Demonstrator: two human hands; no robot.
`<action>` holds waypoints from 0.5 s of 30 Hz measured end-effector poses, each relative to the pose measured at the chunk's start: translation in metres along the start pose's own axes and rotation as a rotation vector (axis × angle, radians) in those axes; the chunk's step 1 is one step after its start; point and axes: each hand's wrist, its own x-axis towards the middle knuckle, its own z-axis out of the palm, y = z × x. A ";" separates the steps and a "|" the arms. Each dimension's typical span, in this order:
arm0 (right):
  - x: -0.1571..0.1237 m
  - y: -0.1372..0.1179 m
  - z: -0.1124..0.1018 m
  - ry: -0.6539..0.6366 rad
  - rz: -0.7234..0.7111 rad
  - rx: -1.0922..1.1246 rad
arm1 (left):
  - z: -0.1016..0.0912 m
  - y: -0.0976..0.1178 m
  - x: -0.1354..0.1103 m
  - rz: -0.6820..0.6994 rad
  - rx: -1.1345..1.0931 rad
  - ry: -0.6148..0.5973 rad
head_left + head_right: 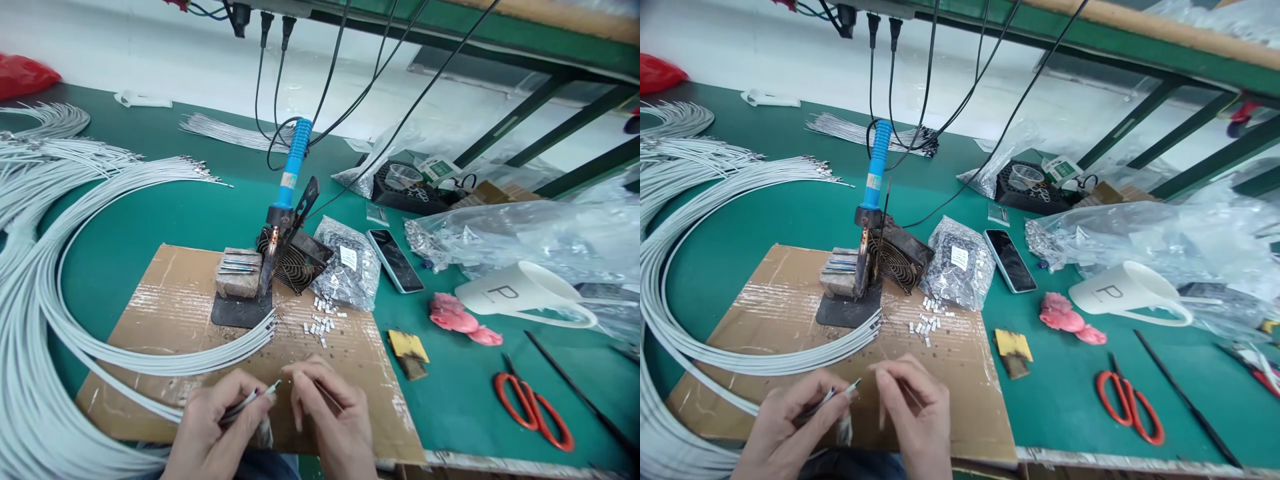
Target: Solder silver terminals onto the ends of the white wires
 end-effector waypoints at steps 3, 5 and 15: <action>-0.006 -0.010 0.009 -0.057 0.031 0.024 | -0.002 0.004 0.000 -0.009 -0.004 0.002; -0.007 -0.015 0.011 -0.082 0.043 0.036 | -0.003 0.004 0.000 -0.029 -0.009 -0.005; -0.005 -0.018 0.009 -0.142 0.140 0.091 | -0.004 -0.001 -0.003 -0.073 -0.055 -0.034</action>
